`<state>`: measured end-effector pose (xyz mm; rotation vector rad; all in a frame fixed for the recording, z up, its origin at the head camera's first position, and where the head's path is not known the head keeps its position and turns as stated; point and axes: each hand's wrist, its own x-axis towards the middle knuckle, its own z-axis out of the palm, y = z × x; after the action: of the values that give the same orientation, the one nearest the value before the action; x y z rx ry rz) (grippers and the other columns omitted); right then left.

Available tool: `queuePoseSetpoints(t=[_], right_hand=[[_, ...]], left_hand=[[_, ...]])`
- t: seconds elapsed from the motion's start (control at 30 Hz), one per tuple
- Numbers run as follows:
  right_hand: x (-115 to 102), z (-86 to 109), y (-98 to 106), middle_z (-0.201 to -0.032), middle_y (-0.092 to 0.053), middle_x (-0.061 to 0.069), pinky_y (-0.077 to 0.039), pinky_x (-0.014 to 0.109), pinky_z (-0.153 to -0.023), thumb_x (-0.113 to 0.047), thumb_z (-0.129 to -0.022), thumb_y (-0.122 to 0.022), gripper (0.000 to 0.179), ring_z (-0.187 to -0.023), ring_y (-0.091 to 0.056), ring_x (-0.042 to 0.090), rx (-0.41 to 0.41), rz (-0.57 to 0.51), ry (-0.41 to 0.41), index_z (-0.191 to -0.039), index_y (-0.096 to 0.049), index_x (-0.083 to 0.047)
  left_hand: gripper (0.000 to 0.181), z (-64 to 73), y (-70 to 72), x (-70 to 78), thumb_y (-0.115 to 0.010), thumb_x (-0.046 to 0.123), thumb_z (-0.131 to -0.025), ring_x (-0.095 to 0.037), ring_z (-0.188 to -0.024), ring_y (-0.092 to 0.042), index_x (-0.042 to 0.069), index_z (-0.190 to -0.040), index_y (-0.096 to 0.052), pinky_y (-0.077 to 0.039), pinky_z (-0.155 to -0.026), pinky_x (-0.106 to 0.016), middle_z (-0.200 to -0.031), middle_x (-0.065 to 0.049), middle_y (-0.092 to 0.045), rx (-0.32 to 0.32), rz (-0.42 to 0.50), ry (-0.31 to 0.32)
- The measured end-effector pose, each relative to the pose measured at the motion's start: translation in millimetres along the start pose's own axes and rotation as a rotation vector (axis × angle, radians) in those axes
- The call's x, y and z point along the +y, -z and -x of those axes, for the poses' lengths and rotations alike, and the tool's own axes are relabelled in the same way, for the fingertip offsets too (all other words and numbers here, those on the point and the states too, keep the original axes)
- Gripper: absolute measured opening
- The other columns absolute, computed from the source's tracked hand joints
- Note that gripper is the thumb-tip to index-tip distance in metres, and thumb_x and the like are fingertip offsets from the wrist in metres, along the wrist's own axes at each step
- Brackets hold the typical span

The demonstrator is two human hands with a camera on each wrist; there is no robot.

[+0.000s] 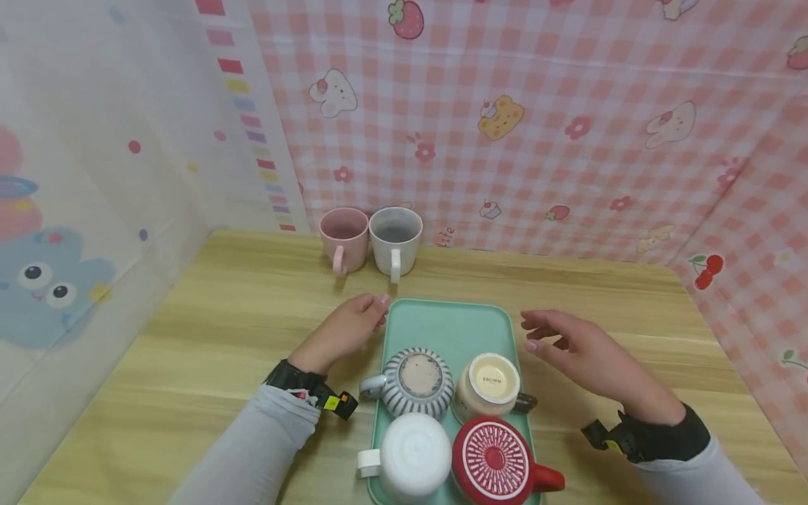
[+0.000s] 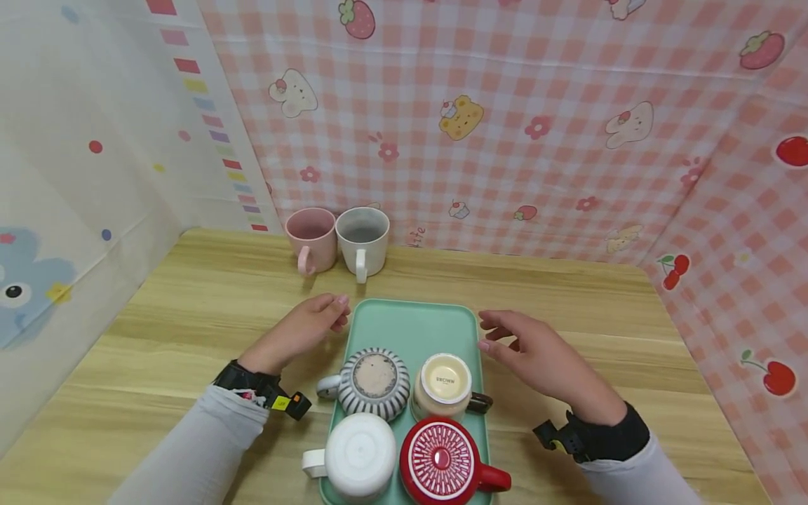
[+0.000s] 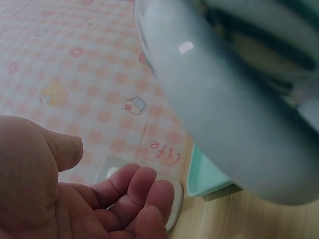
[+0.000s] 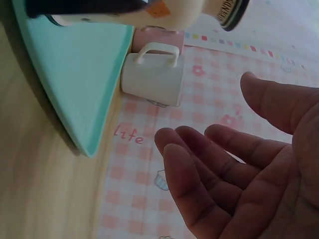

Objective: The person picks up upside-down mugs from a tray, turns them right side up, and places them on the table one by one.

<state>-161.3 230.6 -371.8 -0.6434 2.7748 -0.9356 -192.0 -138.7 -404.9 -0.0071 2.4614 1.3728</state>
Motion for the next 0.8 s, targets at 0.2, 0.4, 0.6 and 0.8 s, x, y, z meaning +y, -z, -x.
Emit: queuePoseSetpoints(t=[0.2, 0.4, 0.6, 0.8], right_hand=[[10.4, 6.3, -6.8, -0.13, -0.07, 0.01, -0.055, 0.027, -0.084, -0.031, -0.094, -0.079, 0.057, -0.113, -0.068, 0.025, -0.061, -0.045, -0.001, -0.142, -0.06, -0.006], [16.1, 9.4, -9.0, -0.127, -0.071, 0.007, -0.057, 0.026, -0.082, -0.035, -0.088, -0.083, 0.065, -0.112, -0.068, 0.024, -0.19, -0.085, 0.034, -0.142, -0.06, -0.006], [19.6, 8.5, -12.0, -0.12, -0.072, -0.001, -0.056, 0.026, -0.08, -0.039, -0.089, -0.081, 0.057, -0.107, -0.068, 0.018, -0.338, -0.105, 0.065, -0.137, -0.064, -0.013], [23.8, 8.4, -15.0, -0.1, -0.069, -0.011, -0.052, 0.024, -0.076, -0.039, -0.092, -0.079, 0.032, -0.092, -0.062, 0.006, -0.403, -0.122, 0.12, -0.12, -0.071, -0.025]], left_hand=[[0.051, -0.3, 0.1, -1.0, -0.037, 0.051, -0.111, -0.025, -0.086, -0.057, 0.008, -0.115, -0.063, -0.048, -0.072, -0.033, -0.102, -0.014, -0.063, -0.015, 0.009, 0.01], [0.052, -1.1, -0.3, -2.9, -0.036, 0.053, -0.111, -0.024, -0.083, -0.057, 0.008, -0.114, -0.063, -0.048, -0.069, -0.033, -0.101, -0.014, -0.062, -0.018, -0.004, 0.005], [0.052, -1.4, 0.8, -2.5, -0.036, 0.052, -0.111, -0.024, -0.083, -0.056, 0.008, -0.114, -0.063, -0.048, -0.07, -0.033, -0.102, -0.015, -0.063, -0.007, -0.021, -0.005], [0.05, -2.8, 1.2, -2.4, -0.037, 0.048, -0.112, -0.028, -0.095, -0.06, 0.006, -0.117, -0.064, -0.049, -0.077, -0.034, -0.108, -0.015, -0.066, 0.002, -0.026, -0.011]])
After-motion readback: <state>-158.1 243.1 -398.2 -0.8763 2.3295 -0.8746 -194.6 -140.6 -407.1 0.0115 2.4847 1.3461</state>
